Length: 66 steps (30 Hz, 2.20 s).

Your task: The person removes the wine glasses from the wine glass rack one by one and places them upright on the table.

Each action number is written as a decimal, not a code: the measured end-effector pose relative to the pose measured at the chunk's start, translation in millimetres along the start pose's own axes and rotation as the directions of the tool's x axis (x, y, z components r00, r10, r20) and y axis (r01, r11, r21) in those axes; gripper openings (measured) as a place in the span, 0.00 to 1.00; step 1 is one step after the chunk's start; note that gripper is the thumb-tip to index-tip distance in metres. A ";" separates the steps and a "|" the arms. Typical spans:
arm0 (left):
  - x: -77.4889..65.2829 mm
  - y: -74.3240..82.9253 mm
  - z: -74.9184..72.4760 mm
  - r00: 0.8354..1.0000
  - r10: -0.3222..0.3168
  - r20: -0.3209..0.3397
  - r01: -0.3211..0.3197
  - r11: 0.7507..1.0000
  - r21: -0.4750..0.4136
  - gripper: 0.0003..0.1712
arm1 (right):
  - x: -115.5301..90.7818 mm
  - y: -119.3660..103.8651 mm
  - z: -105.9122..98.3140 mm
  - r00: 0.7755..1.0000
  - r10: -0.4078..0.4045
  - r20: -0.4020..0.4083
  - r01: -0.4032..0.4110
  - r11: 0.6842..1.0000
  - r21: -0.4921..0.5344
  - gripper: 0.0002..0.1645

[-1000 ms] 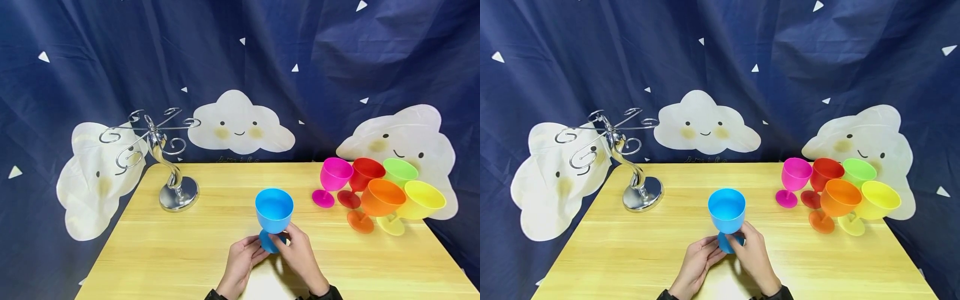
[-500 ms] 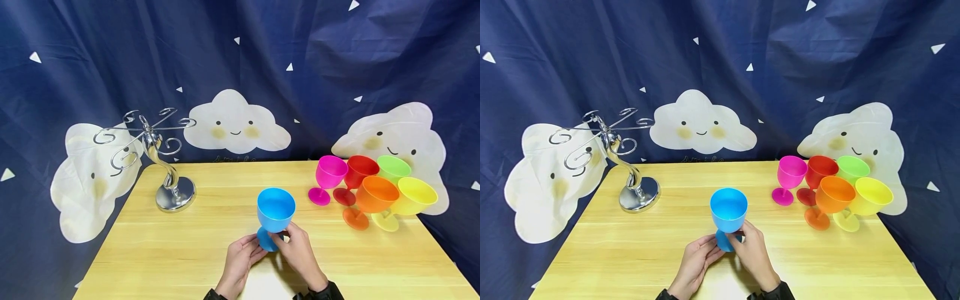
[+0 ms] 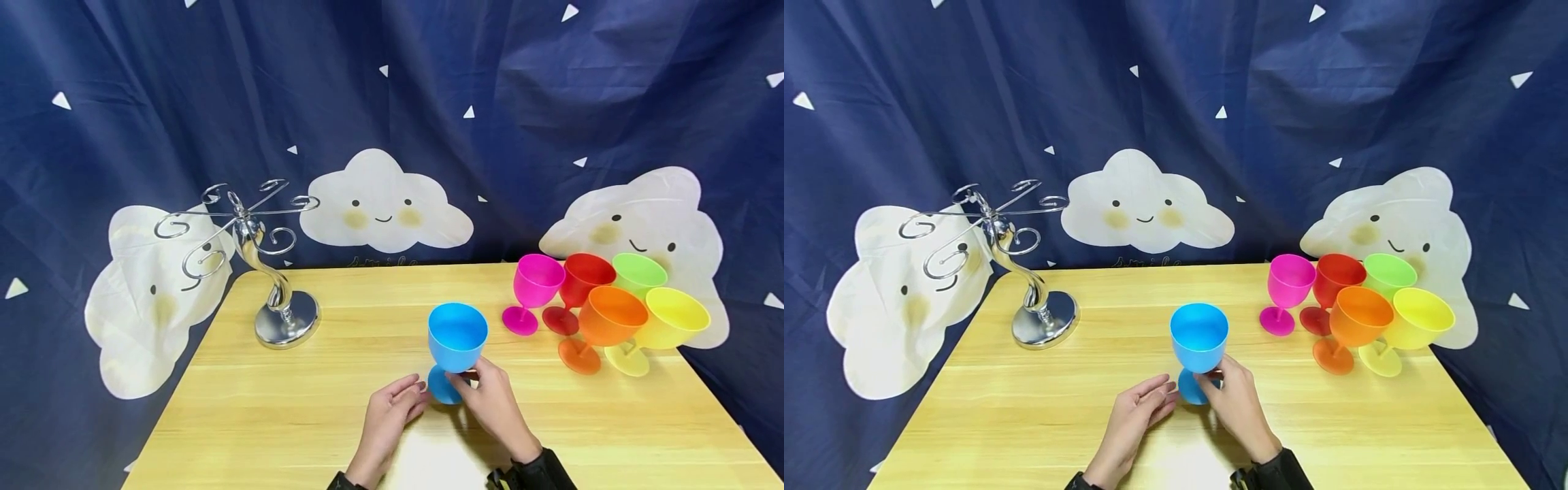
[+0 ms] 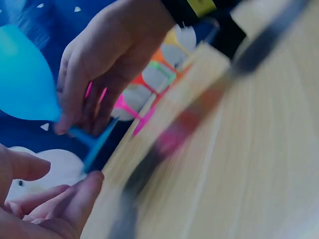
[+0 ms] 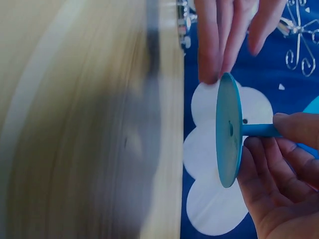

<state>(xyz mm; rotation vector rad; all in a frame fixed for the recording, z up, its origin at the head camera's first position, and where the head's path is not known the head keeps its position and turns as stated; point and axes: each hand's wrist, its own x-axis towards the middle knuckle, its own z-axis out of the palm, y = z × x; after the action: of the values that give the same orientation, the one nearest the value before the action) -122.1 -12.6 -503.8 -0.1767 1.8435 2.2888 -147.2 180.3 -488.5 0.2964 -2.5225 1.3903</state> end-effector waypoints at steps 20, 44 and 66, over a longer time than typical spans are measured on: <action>-3.9 23.4 -37.5 0.932 0.338 -0.128 -0.095 0.571 0.816 0.38 | 14.4 53.9 -46.1 0.955 0.284 0.086 -0.271 0.953 -0.138 0.23; -4.6 13.1 -28.0 0.931 0.337 -0.140 -0.083 0.570 0.817 0.37 | 36.0 94.5 -103.1 0.947 0.321 -0.006 -0.313 0.918 -0.243 0.29; -4.9 10.0 -28.9 0.926 0.361 -0.110 -0.111 0.539 0.835 0.36 | 29.1 101.5 -116.4 0.930 0.362 -0.066 -0.368 0.904 -0.217 0.28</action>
<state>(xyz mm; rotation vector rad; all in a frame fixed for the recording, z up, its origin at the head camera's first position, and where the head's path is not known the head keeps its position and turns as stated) -120.5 -43.2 -499.5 -0.0872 3.0328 1.2862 -191.1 330.7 -500.6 -0.2500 -2.7829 1.1884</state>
